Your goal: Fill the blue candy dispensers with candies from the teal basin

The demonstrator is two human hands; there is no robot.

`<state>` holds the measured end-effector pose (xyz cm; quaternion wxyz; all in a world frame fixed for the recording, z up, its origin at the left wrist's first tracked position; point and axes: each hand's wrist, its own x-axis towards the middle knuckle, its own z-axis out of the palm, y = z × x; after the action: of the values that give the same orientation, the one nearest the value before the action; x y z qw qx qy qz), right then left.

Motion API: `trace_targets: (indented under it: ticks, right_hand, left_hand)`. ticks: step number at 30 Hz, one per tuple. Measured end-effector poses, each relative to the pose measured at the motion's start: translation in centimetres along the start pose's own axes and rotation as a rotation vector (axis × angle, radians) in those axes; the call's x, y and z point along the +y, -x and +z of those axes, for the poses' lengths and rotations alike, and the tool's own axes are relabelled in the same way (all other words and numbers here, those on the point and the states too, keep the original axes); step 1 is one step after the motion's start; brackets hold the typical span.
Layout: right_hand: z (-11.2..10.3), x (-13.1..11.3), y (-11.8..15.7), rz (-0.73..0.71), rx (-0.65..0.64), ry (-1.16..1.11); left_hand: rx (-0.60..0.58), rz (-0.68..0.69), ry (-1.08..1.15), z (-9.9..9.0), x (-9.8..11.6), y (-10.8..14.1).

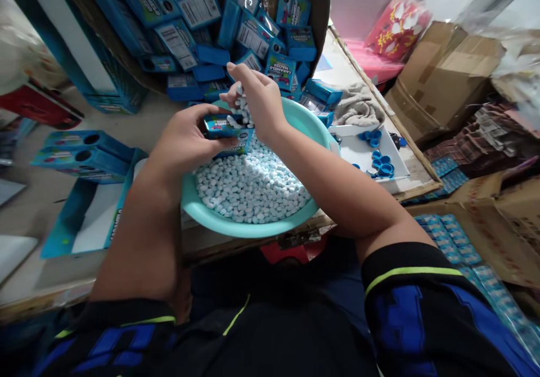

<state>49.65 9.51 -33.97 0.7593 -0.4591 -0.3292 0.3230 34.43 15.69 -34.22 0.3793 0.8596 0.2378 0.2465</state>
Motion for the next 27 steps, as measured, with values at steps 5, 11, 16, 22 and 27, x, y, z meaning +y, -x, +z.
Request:
trace_targets:
  ticks: [5,11,16,22,27]
  right_hand:
    - [0.2,0.2,0.1,-0.013,0.014,0.004]
    - [0.3,0.8,0.2,-0.076,0.075,-0.013]
    - [0.3,0.7,0.5,-0.049,0.019,0.012]
    - [0.5,0.0,0.7,-0.004,-0.003,0.003]
    - [0.6,-0.5,0.8,0.025,-0.062,0.068]
  left_hand:
    - [0.01,0.049,-0.048,-0.1,-0.2,0.4]
    - [0.052,0.078,-0.013,-0.1,-0.5,0.6]
    - [-0.025,0.118,-0.019,-0.3,0.1,0.6]
    - [-0.047,0.108,-0.045,-0.3,0.1,0.6]
    - [-0.079,0.146,-0.061,-0.5,0.0,0.5]
